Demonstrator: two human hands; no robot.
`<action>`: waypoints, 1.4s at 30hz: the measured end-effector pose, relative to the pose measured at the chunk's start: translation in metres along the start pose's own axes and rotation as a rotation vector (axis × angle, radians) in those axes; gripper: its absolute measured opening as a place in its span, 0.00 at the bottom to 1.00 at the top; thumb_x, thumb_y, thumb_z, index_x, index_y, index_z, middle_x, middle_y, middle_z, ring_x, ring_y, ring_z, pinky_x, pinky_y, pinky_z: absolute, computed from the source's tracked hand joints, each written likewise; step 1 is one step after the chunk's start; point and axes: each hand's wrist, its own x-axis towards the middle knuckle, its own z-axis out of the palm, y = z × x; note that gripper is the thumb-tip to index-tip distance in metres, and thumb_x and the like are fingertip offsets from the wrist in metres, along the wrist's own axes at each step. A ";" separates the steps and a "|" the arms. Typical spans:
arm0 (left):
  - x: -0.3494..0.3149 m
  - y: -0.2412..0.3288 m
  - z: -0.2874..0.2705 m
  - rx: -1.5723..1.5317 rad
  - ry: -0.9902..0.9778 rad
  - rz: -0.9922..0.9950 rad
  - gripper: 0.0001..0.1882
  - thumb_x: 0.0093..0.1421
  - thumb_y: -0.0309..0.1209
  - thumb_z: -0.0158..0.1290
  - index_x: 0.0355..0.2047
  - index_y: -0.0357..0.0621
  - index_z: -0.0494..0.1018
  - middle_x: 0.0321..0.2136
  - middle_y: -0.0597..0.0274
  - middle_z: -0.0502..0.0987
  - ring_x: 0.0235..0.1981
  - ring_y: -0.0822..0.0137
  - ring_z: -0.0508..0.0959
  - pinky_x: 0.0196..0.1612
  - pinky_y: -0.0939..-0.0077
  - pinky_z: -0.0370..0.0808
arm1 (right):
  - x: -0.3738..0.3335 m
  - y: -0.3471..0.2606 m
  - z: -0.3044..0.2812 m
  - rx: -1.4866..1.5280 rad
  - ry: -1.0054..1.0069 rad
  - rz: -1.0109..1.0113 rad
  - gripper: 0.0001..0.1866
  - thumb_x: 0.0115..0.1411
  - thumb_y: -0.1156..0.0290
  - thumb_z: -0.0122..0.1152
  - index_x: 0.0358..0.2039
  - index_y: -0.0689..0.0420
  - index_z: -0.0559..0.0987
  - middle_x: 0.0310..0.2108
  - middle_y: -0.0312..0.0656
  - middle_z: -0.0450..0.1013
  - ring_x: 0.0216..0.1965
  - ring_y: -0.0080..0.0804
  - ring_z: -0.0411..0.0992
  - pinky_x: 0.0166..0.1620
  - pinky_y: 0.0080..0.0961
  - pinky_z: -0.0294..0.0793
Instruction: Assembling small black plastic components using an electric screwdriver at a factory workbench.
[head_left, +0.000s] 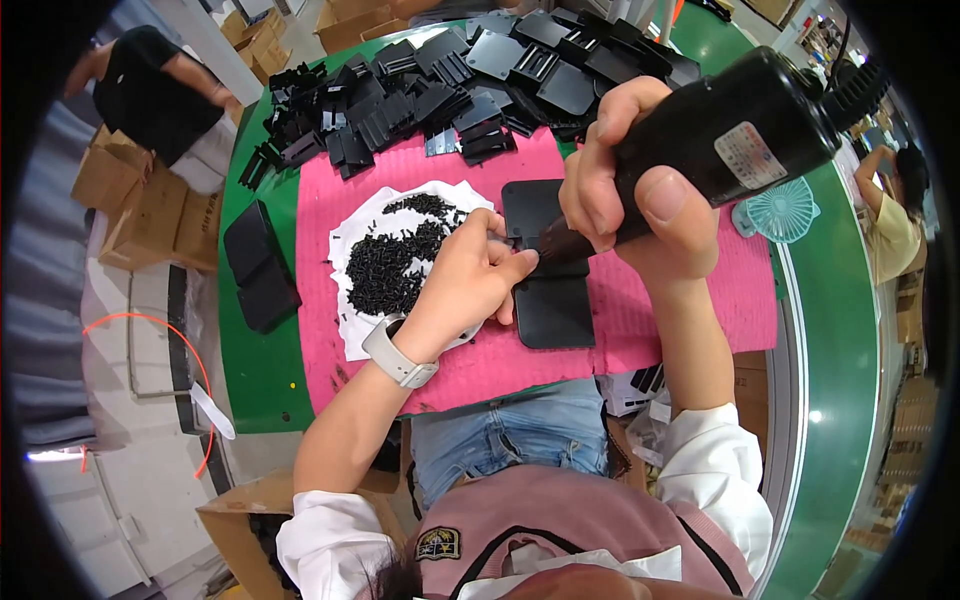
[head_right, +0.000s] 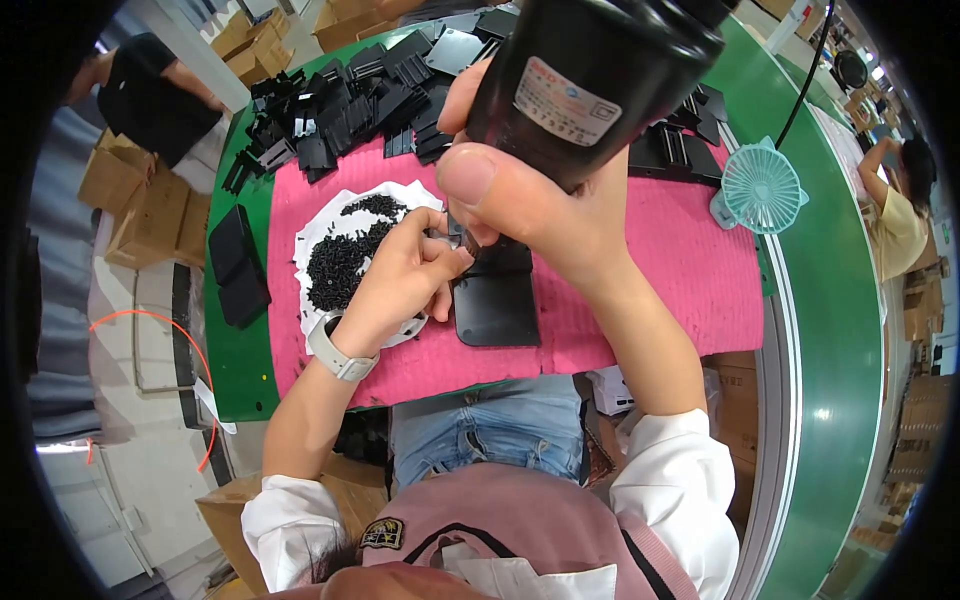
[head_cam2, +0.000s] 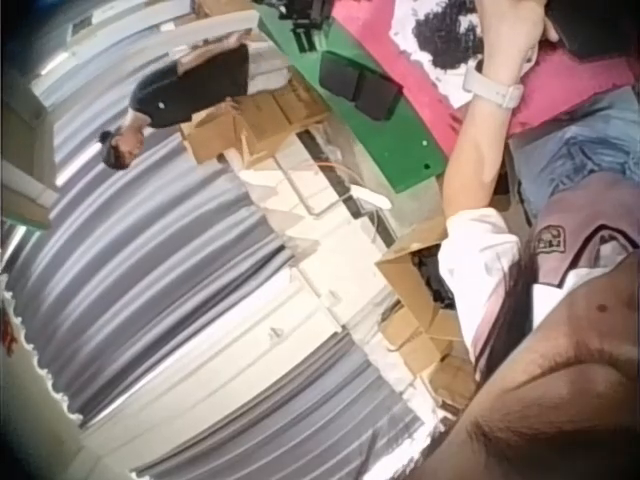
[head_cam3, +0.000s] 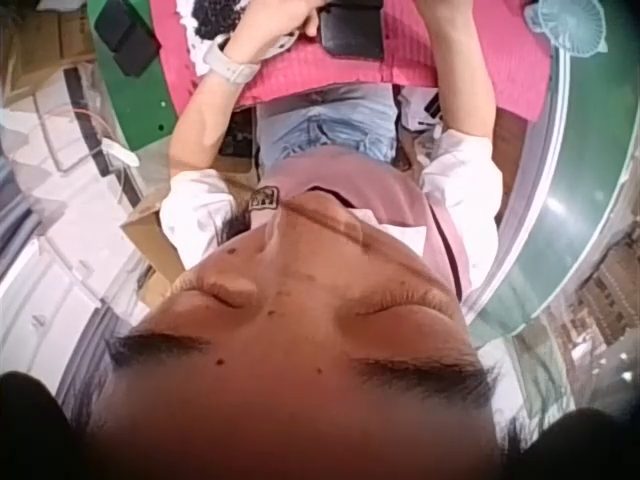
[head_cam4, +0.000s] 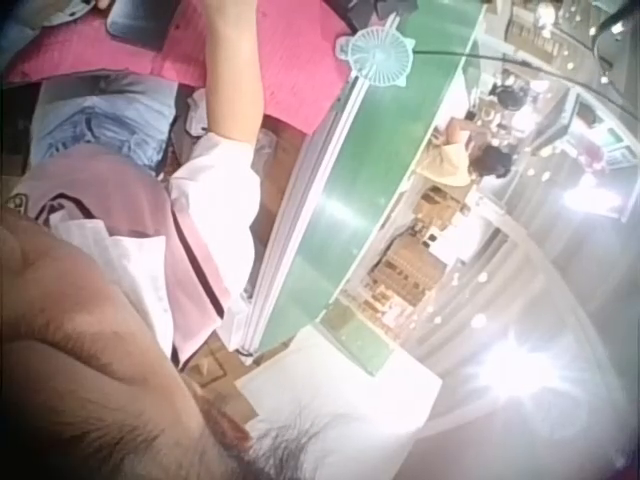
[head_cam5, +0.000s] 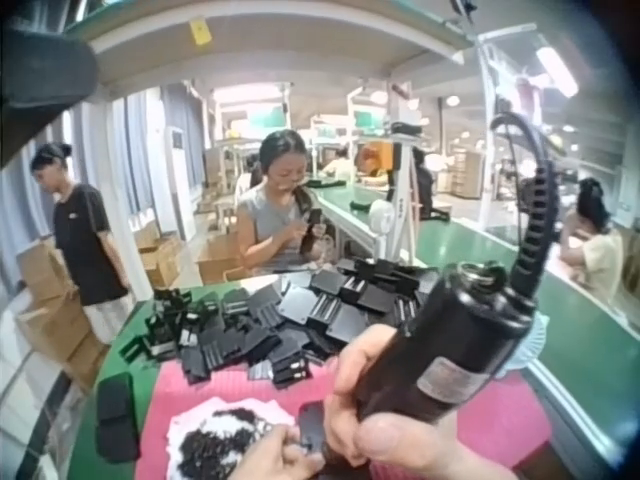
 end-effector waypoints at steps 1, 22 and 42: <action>0.000 -0.001 0.000 -0.004 0.002 -0.003 0.17 0.56 0.25 0.53 0.40 0.28 0.60 0.16 0.58 0.73 0.10 0.70 0.72 0.12 0.77 0.66 | 0.001 0.001 0.001 0.001 -0.002 0.005 0.21 0.53 0.59 0.59 0.37 0.60 0.64 0.14 0.38 0.63 0.11 0.22 0.58 0.16 0.18 0.59; 0.003 -0.016 -0.001 -0.008 0.041 0.072 0.14 0.54 0.22 0.54 0.36 0.32 0.60 0.13 0.58 0.72 0.08 0.70 0.70 0.11 0.76 0.63 | 0.001 0.012 0.019 -0.171 -0.024 0.004 0.18 0.50 0.65 0.64 0.33 0.62 0.66 0.13 0.36 0.64 0.11 0.19 0.60 0.16 0.16 0.59; -0.021 -0.009 -0.039 1.010 0.562 0.470 0.05 0.50 0.26 0.57 0.26 0.38 0.74 0.27 0.57 0.73 0.26 0.57 0.75 0.29 0.66 0.70 | -0.009 0.001 -0.023 0.270 -0.048 -0.116 0.23 0.56 0.52 0.53 0.40 0.58 0.65 0.14 0.33 0.61 0.11 0.21 0.58 0.22 0.22 0.61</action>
